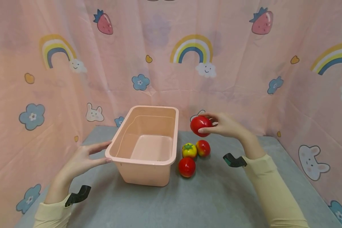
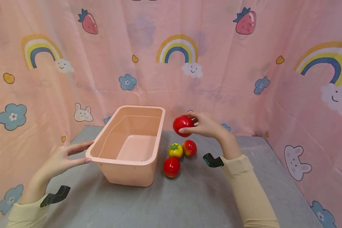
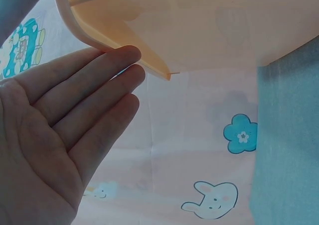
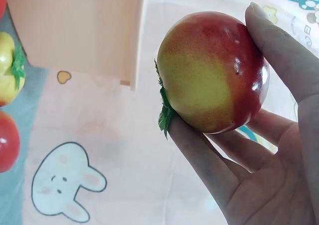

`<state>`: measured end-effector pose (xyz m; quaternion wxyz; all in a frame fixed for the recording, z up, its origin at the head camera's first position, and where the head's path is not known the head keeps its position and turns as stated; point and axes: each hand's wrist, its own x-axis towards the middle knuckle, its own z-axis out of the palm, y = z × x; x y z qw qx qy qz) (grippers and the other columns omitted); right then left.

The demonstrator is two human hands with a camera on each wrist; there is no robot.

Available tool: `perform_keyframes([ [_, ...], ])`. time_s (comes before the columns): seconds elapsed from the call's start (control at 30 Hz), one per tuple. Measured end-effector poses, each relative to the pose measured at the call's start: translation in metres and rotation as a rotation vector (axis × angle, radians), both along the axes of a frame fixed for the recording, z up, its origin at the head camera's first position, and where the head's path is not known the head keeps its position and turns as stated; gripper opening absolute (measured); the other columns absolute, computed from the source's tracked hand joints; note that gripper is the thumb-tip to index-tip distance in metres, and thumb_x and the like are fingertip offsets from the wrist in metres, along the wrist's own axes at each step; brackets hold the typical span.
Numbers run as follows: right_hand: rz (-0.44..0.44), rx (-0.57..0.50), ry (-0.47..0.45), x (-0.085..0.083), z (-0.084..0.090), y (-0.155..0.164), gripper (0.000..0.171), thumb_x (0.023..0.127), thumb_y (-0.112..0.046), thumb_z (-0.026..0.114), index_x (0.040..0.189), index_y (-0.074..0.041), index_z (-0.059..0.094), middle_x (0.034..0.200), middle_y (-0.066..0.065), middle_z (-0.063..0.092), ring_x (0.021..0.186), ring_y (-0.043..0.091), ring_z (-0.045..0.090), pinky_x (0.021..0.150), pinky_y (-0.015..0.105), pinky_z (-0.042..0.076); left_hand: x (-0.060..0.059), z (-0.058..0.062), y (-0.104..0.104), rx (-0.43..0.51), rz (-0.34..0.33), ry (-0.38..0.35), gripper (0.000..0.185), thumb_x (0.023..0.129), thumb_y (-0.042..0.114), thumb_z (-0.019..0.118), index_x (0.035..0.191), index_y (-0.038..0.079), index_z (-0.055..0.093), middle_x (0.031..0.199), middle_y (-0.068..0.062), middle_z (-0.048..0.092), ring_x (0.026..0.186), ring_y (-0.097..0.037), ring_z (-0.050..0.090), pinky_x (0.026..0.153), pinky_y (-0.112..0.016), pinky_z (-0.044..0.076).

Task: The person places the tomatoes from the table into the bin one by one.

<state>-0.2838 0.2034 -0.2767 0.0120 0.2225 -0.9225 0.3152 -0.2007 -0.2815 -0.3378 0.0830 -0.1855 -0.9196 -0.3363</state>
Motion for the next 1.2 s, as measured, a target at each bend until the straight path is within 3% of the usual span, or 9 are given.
perform_keyframes([
  [0.57,0.053,-0.01,-0.018,-0.007,0.009,-0.019,0.066,0.077,-0.04,0.077,0.133,-0.013,0.053,0.121,0.01,0.062,0.107,0.027,0.058,0.079,0.038,0.058,0.0,0.0,-0.001,0.011,-0.009,0.0,0.061,0.079,0.04,0.076,0.133,0.021,0.056,0.132,0.0,0.059,0.121,-0.033,0.055,0.095,-0.054,0.047],
  [1.2,0.114,0.049,0.047,-0.015,0.02,-0.048,0.062,0.078,-0.04,0.076,0.131,-0.016,0.055,0.122,0.008,0.062,0.108,0.027,0.06,0.08,0.039,0.057,0.0,0.0,-0.001,0.013,-0.008,-0.005,0.061,0.078,0.04,0.076,0.134,0.022,0.056,0.132,0.001,0.058,0.122,-0.032,0.055,0.095,-0.054,0.047],
])
